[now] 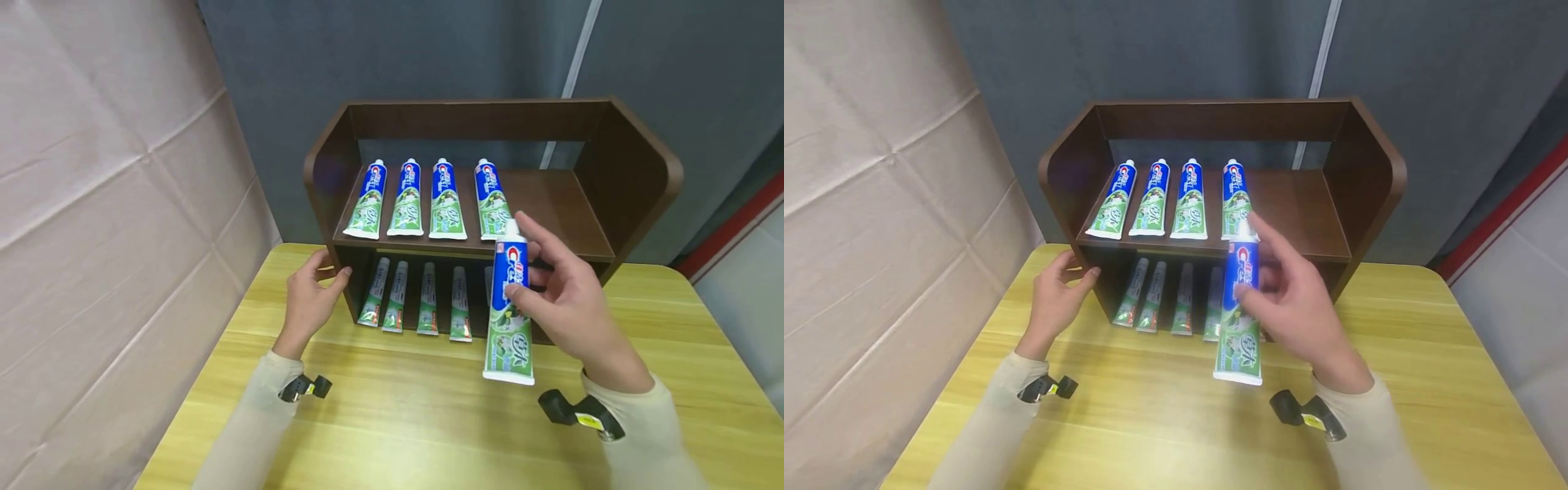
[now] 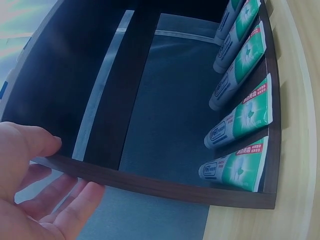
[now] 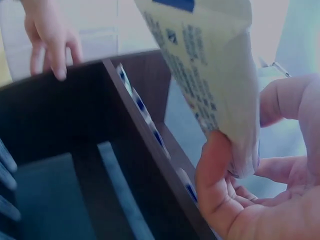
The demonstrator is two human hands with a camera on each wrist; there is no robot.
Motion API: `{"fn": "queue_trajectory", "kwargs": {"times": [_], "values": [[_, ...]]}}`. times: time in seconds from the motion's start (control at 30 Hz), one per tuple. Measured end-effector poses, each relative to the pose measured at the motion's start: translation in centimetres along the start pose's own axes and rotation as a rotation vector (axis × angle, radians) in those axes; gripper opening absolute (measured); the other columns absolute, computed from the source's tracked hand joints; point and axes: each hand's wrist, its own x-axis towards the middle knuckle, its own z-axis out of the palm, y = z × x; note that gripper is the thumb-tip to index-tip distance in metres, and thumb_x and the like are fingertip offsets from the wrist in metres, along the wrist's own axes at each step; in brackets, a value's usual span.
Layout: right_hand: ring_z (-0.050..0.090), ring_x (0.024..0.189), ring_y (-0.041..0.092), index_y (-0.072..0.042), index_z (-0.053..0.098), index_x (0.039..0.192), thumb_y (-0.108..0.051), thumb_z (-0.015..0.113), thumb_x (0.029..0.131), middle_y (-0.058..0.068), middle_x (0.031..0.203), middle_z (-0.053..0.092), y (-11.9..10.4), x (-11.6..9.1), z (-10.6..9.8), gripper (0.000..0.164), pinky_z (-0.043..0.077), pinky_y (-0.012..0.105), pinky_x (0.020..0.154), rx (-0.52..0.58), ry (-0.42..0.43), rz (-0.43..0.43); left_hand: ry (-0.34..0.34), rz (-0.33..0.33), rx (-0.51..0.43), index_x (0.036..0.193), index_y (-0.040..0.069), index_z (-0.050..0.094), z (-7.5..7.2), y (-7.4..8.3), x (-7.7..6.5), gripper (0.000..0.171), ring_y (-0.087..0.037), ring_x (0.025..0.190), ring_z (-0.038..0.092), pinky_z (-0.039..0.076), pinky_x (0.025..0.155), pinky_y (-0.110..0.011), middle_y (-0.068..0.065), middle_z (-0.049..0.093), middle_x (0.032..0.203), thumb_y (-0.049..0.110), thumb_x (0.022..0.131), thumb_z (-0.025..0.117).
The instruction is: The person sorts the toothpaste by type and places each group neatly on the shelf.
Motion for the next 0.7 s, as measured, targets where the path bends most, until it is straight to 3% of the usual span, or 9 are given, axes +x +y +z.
{"fn": "queue_trajectory", "kwargs": {"times": [0.17, 0.4, 0.57, 0.7], "values": [[0.067, 0.099, 0.006, -0.028, 0.037, 0.165, 0.002, 0.066, 0.097, 0.002, 0.127, 0.057, 0.2, 1.9, -1.7, 0.08, 0.059, 0.011, 0.081, -0.107, 0.085, 0.024, -0.004, 0.0, -0.008, 0.128, 0.015, 0.07, 0.0, -0.1, 0.0, 0.034, -0.034, 0.104, 0.078, 0.065, 0.09, -0.052, -0.013, 0.077, 0.121, 0.02, 0.096, 0.078], [0.06, 0.101, 0.017, -0.038, 0.033, 0.165, -0.013, 0.066, 0.102, -0.001, 0.124, 0.054, 0.7, 5.0, -4.3, 0.075, 0.057, 0.011, 0.078, -0.185, 0.143, 0.174, -0.007, -0.012, -0.008, 0.127, 0.016, 0.071, 0.1, 0.1, 0.0, 0.033, -0.033, 0.104, 0.078, 0.067, 0.085, -0.049, -0.013, 0.077, 0.121, 0.021, 0.096, 0.078], [0.054, 0.107, 0.023, -0.04, 0.029, 0.165, -0.02, 0.062, 0.104, 0.005, 0.128, 0.052, 0.8, 6.8, -5.2, 0.073, 0.057, 0.013, 0.074, -0.206, 0.155, 0.238, -0.008, -0.021, -0.007, 0.127, 0.016, 0.071, 0.1, 0.1, -0.1, 0.032, -0.033, 0.103, 0.079, 0.067, 0.084, -0.049, -0.013, 0.077, 0.121, 0.021, 0.096, 0.078], [0.055, 0.113, 0.025, -0.041, 0.027, 0.167, -0.023, 0.057, 0.106, 0.012, 0.141, 0.049, 0.8, 8.4, -5.6, 0.071, 0.057, 0.014, 0.074, -0.188, 0.148, 0.279, -0.006, -0.015, -0.003, 0.127, 0.017, 0.071, 0.1, 0.0, 0.0, 0.032, -0.032, 0.103, 0.079, 0.067, 0.084, -0.049, -0.012, 0.077, 0.121, 0.022, 0.096, 0.078]]}}
